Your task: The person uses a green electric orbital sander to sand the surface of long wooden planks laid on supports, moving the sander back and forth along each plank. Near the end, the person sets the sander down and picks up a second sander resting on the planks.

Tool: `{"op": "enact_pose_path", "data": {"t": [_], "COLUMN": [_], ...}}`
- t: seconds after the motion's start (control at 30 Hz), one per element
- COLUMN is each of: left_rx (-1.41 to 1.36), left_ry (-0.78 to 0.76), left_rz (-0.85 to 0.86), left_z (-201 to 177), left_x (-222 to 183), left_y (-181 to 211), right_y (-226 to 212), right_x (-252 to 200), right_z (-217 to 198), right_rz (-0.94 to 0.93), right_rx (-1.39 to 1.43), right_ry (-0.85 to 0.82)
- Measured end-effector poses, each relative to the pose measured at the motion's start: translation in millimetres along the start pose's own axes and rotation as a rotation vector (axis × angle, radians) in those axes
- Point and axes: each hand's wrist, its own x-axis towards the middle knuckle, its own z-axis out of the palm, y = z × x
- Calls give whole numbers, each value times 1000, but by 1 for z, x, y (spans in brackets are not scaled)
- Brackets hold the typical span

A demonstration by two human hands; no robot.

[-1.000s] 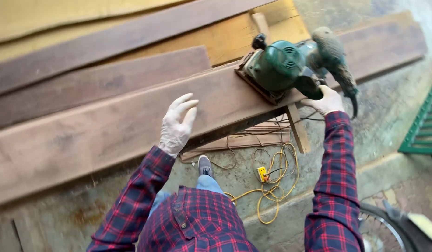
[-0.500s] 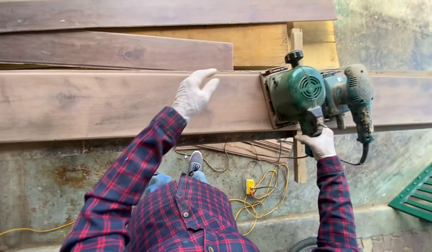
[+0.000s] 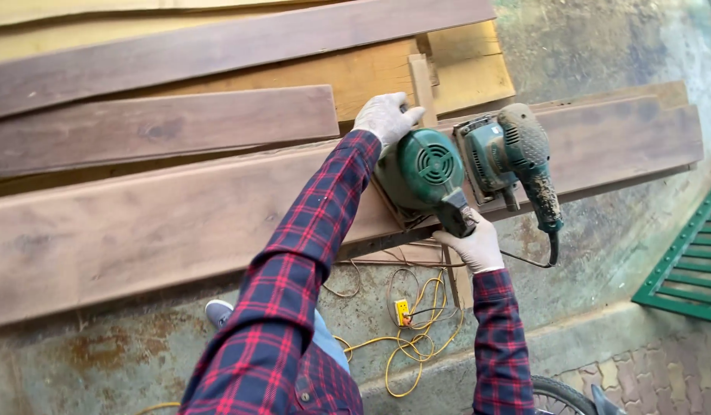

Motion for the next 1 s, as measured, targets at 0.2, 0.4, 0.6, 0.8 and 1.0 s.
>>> {"op": "enact_pose_path", "data": {"t": [0.2, 0.4, 0.6, 0.8, 1.0], "left_rx": [-166, -394, -553, -616, -336], "left_ry": [110, 246, 538, 476, 648], "left_rz": [-74, -238, -185, -550, -418], "left_z": [7, -49, -79, -164, -148], "left_x": [-5, -99, -175, -262, -245], "left_y": [-27, -71, -203, -177, -199], "right_y": [3, -65, -99, -138, -105], "right_x": [12, 44, 73, 67, 92], "right_z": [-11, 12, 114, 187, 160], "right_rz": [31, -73, -134, -150, -171], "right_rx": [-223, -592, -773, -714, -430], "right_ry": [-61, -358, -664, -901, -1022]}}
